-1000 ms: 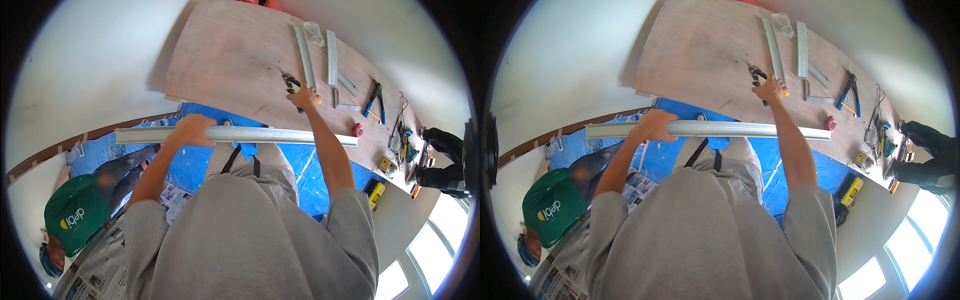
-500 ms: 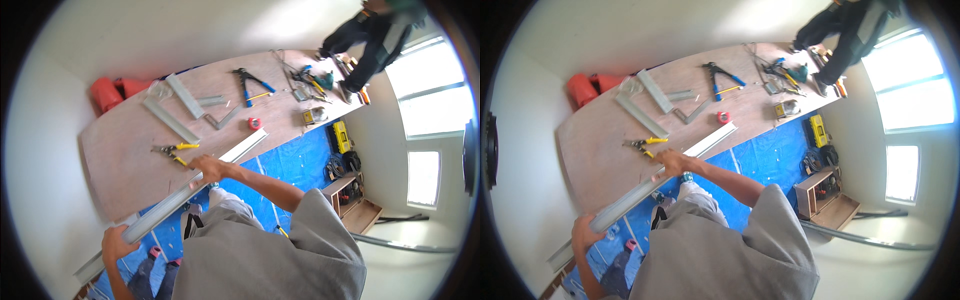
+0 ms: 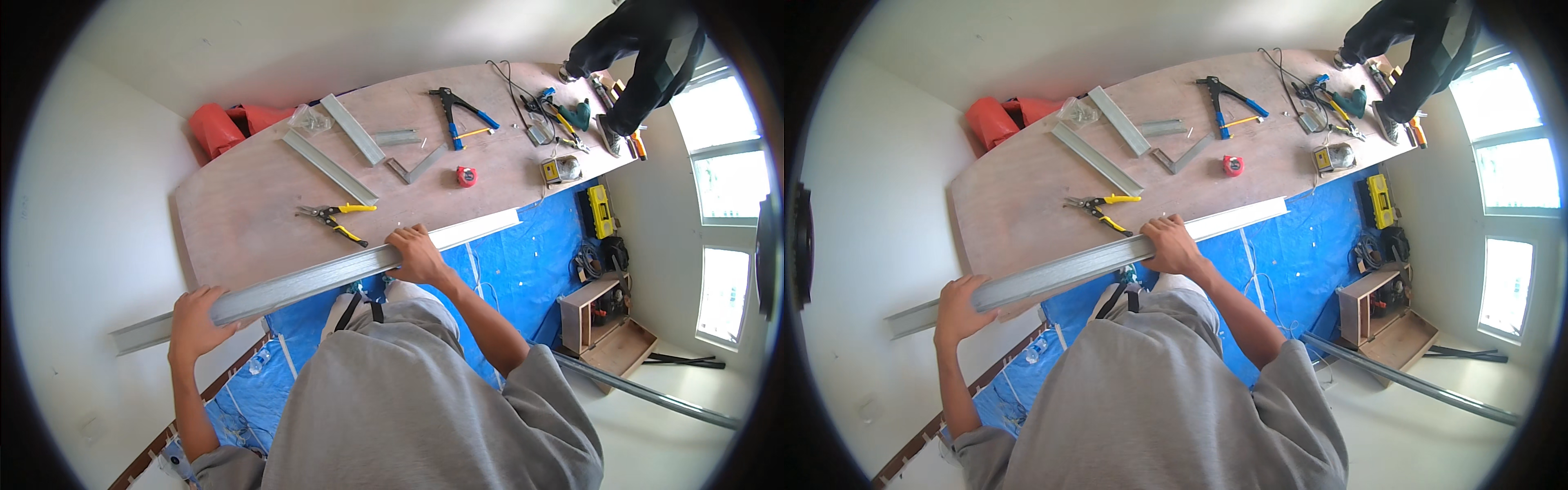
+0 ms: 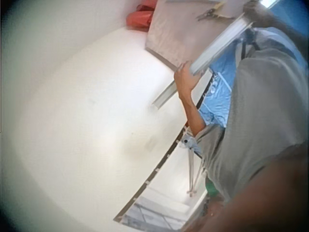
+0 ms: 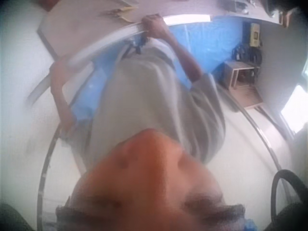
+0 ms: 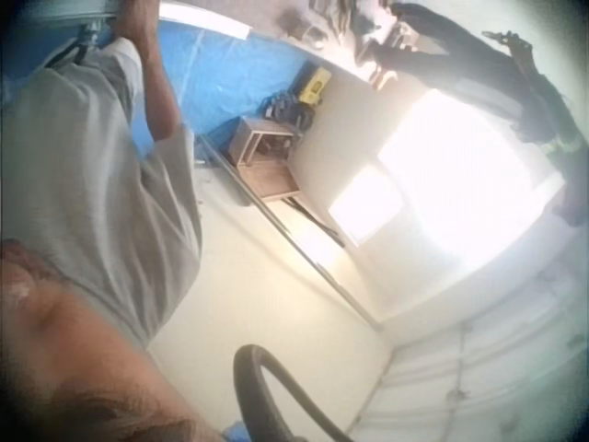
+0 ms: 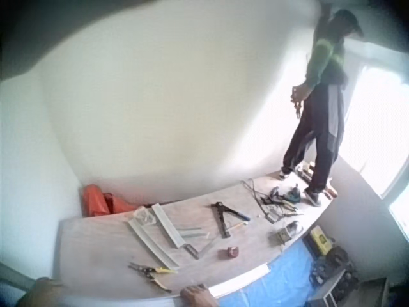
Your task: The person measures a long white metal trim piece on a workbench using a tape measure and pencil, then uses tin snips to cut the trim along the marked line. The cut piece is set aside on the bench.
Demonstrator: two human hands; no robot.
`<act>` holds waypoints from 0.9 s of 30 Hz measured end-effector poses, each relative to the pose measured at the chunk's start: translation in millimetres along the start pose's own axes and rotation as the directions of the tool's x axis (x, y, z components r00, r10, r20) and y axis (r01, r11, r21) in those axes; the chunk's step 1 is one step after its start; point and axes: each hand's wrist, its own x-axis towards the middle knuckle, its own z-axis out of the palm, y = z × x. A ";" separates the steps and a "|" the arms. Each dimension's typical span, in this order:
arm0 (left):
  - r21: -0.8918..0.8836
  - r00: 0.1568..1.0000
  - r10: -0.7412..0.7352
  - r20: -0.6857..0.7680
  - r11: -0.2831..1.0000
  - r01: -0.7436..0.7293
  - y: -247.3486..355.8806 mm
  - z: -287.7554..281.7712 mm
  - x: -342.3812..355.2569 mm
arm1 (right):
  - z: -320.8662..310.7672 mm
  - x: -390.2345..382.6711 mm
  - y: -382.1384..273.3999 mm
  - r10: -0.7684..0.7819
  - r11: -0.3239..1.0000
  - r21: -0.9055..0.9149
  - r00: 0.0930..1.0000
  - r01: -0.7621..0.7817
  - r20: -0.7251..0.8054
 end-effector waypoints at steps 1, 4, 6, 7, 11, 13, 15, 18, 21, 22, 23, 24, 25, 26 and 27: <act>0.024 0.999 0.021 -0.037 1.000 -0.021 -9.2 8.9 0.0 | 1.2 0.8 -0.3 0.015 1.000 -0.022 1.000 -0.015 0.000; 0.069 0.998 0.025 -0.051 0.997 -0.022 -35.0 42.1 5.6 | 6.3 6.0 1.0 0.085 0.994 -0.073 0.996 -0.083 0.020; 0.076 0.999 0.013 -0.053 0.997 -0.009 -51.1 61.9 5.0 | 14.7 8.9 0.0 0.039 0.994 -0.106 0.998 -0.034 0.052; 0.069 0.996 0.037 -0.075 0.997 -0.032 -56.8 71.5 8.0 | 15.1 7.6 2.6 0.079 0.986 -0.152 0.994 -0.067 0.075; 0.055 0.990 0.083 -0.118 0.995 -0.077 -76.9 107.2 15.9 | 35.9 4.4 0.9 0.134 0.980 -0.158 0.990 -0.124 0.054; 0.000 0.989 0.071 -0.131 0.997 -0.071 -86.7 122.7 19.3 | 47.7 3.7 -0.4 0.215 0.960 -0.195 0.976 -0.202 0.044; -0.049 0.989 0.065 -0.131 0.996 -0.071 -98.0 138.8 26.7 | 61.7 8.0 2.9 0.289 0.938 -0.216 0.956 -0.273 0.045; -0.114 0.993 0.062 -0.102 0.991 -0.073 -109.1 170.6 48.1 | 82.9 15.0 19.8 0.380 0.897 -0.262 0.924 -0.356 0.046; -0.126 0.993 0.050 -0.110 0.990 -0.064 -114.4 202.8 70.9 | 103.6 22.1 39.5 0.409 0.831 -0.363 0.905 -0.421 -0.113; -0.117 0.992 0.057 -0.114 0.991 -0.070 -116.6 211.2 78.4 | 110.5 22.7 43.1 0.414 0.792 -0.392 0.883 -0.469 -0.220; -0.106 0.993 0.053 -0.101 0.992 -0.064 -119.4 218.1 83.6 | 117.5 20.3 43.8 0.462 0.736 -0.416 0.845 -0.535 -0.270; -0.109 0.989 0.084 -0.123 0.989 -0.098 -120.9 223.9 90.1 | 121.8 17.0 44.4 0.517 0.708 -0.377 0.802 -0.597 -0.298; -0.070 0.995 0.044 -0.091 0.996 -0.050 -123.7 227.8 91.4 | 131.6 6.0 35.6 0.542 0.733 -0.252 0.767 -0.631 -0.343; -0.050 0.994 0.040 -0.100 0.998 -0.045 -122.8 231.7 96.5 | 137.5 -4.9 28.6 0.582 0.735 -0.138 0.723 -0.663 -0.373; -0.022 0.995 0.023 -0.101 0.999 -0.025 -122.2 232.9 98.6 | 141.1 -17.2 21.6 0.569 0.758 -0.026 0.680 -0.652 -0.464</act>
